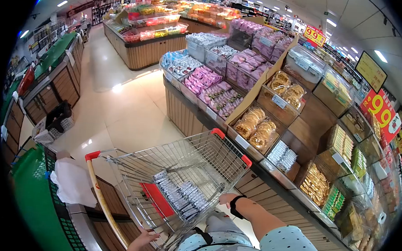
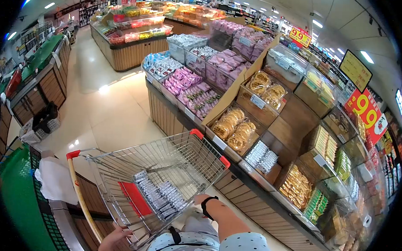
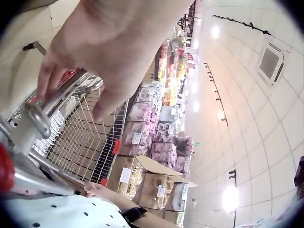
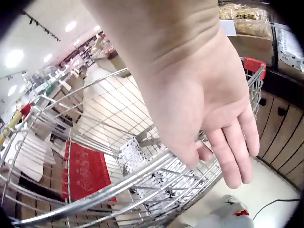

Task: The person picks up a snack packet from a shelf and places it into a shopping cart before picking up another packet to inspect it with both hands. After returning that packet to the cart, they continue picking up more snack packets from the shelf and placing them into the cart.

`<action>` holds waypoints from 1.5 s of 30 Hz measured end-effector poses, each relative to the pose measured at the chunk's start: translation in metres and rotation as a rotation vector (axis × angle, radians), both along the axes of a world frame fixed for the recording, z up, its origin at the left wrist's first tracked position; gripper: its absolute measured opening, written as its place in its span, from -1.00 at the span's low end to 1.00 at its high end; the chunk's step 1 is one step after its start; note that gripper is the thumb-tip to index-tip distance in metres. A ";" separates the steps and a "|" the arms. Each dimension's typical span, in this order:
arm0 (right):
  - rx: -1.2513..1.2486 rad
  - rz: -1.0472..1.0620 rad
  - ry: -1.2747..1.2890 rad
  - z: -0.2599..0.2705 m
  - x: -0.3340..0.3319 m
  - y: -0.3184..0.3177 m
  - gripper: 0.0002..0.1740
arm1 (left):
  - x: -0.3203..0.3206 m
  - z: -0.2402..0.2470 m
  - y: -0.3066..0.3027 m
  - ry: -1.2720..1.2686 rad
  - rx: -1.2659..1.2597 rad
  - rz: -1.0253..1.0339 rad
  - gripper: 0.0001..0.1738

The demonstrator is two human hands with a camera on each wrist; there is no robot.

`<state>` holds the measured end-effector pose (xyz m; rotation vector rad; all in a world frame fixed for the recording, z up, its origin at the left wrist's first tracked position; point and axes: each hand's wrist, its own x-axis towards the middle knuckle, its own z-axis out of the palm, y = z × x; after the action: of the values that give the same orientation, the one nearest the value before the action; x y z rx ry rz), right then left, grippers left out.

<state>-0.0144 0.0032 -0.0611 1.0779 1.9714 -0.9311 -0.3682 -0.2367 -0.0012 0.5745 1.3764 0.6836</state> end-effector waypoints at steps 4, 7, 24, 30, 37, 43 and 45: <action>-0.142 -0.071 -0.103 0.005 -0.004 0.013 -0.68 | 0.000 -0.007 -0.002 -0.003 0.008 0.081 0.06; -0.257 -0.657 0.535 0.007 -0.008 0.008 -0.70 | -0.014 -0.038 -0.015 0.798 0.508 -0.069 -0.04; -0.201 -2.072 1.772 0.098 -0.041 0.018 -0.87 | 0.215 0.076 0.103 -0.091 0.357 -0.860 -0.45; -0.195 -2.107 1.771 0.108 -0.047 0.021 -0.86 | 0.223 0.084 0.111 -0.301 0.032 -0.636 -0.46; 0.916 -1.110 1.233 0.080 -0.069 0.008 -0.86 | 0.216 0.092 0.112 -0.444 -0.169 -0.452 -0.46; 0.808 -0.092 0.809 0.103 -0.066 -0.022 -0.80 | 0.212 0.081 0.112 -0.501 -0.254 -0.396 -0.47; 0.968 0.123 0.898 0.095 -0.074 -0.024 -0.77 | 0.215 0.091 0.105 -0.461 -0.235 -0.404 -0.50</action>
<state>-0.0885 -0.0203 0.0338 1.0594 3.3844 -0.3464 -0.1531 -0.1319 0.0897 0.4515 0.8581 0.2931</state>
